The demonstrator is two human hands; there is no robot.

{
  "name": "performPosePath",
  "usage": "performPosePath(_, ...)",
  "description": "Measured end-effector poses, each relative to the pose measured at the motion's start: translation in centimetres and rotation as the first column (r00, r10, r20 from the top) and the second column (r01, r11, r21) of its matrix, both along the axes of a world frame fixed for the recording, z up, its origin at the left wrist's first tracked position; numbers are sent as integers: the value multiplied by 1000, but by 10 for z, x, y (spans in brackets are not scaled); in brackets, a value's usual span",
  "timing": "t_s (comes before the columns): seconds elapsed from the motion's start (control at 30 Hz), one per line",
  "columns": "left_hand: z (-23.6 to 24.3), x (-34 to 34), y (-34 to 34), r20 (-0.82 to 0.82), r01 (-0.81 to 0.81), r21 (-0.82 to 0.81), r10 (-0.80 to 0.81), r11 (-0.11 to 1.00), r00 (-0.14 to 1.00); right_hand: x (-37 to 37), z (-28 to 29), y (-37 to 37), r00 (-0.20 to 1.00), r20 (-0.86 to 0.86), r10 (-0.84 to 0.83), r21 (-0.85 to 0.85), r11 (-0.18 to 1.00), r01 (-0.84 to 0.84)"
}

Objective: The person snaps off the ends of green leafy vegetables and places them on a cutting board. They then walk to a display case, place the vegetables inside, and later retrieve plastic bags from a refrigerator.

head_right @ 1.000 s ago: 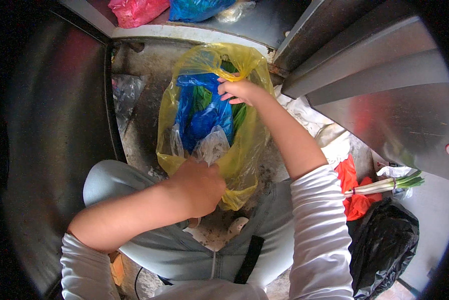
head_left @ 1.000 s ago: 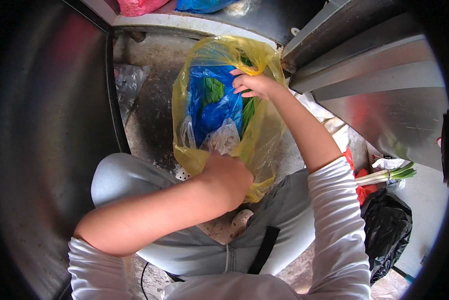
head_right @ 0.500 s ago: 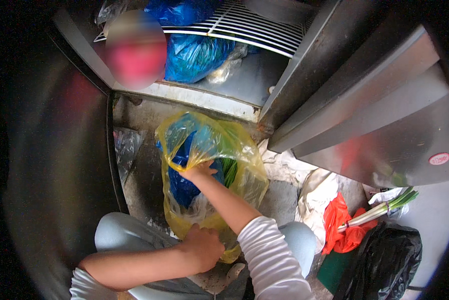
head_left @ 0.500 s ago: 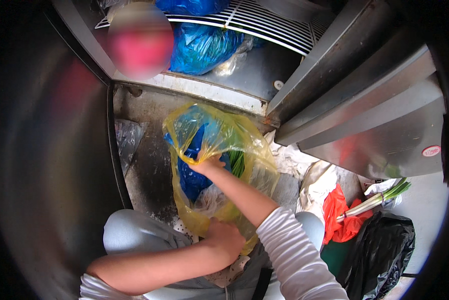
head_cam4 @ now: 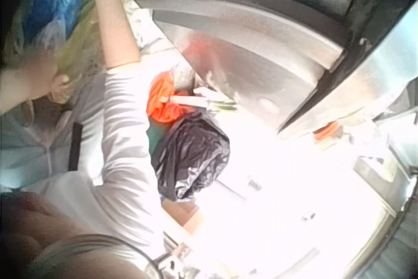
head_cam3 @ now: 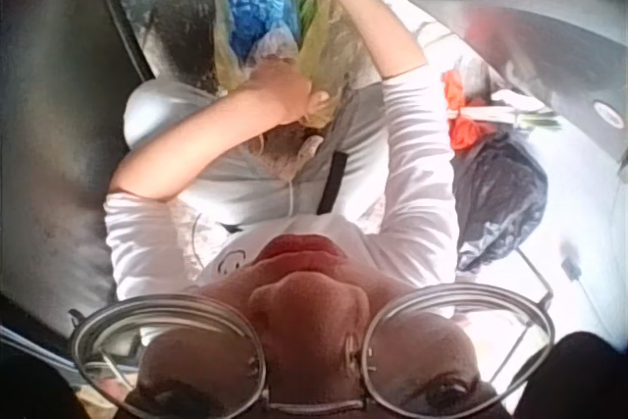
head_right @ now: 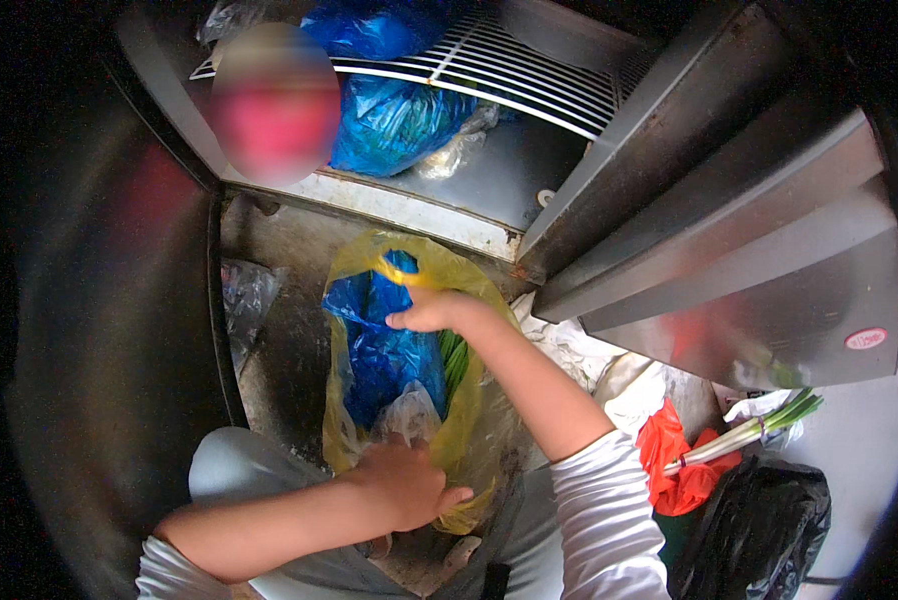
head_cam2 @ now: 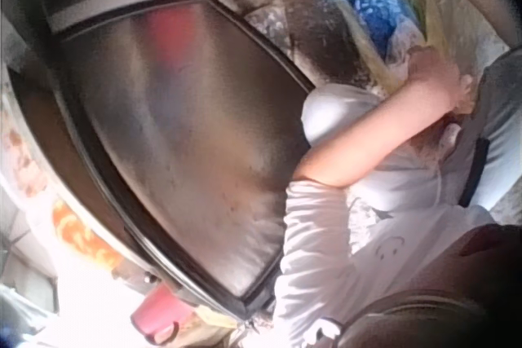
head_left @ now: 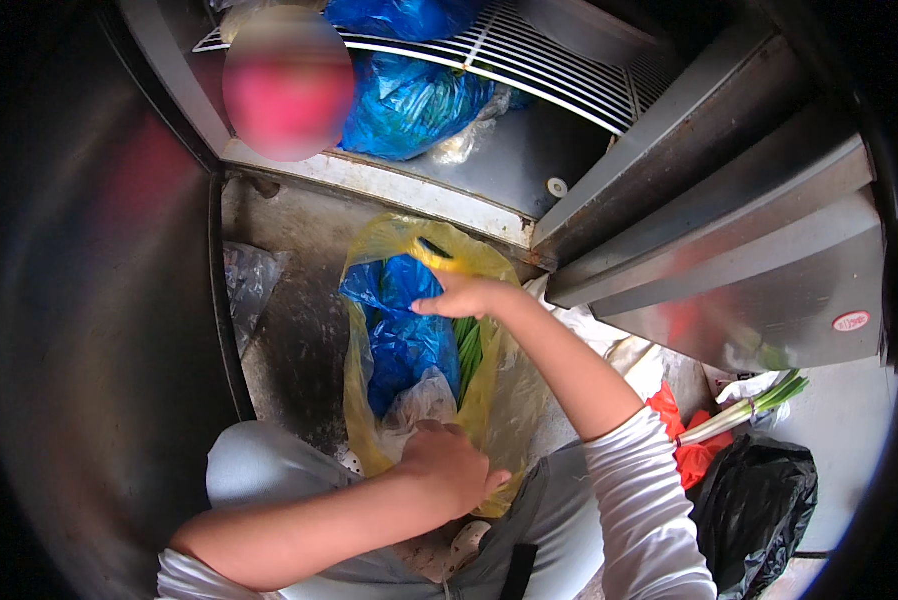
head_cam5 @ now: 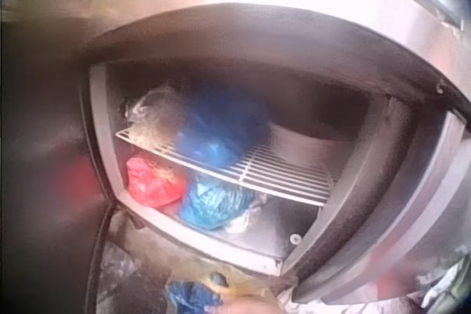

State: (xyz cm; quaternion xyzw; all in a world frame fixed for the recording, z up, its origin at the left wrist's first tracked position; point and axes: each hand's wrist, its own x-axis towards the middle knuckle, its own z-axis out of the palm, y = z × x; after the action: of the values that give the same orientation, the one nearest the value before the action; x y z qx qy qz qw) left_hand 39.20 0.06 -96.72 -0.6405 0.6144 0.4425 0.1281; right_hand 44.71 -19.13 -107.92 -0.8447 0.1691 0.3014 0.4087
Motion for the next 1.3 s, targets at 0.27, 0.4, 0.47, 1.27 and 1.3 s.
performPosePath(0.27,-20,-5,7,156,126,66,-135,990,978,20,15,-21,942,298,-155,-181,960,215)
performPosePath(0.4,-18,-10,8,363,173,8,-164,985,917,17,15,-23,885,420,-203,-58,967,249)
performPosePath(0.47,-8,-2,4,343,174,29,-173,984,923,19,13,-18,915,348,-206,-128,956,264)
performPosePath(1.27,-31,-16,3,261,168,-14,-159,986,952,-33,-88,40,898,-439,-1,229,967,114)
performPosePath(1.3,-33,-16,3,259,171,-14,-161,985,952,-33,-83,38,904,-427,15,240,966,98)
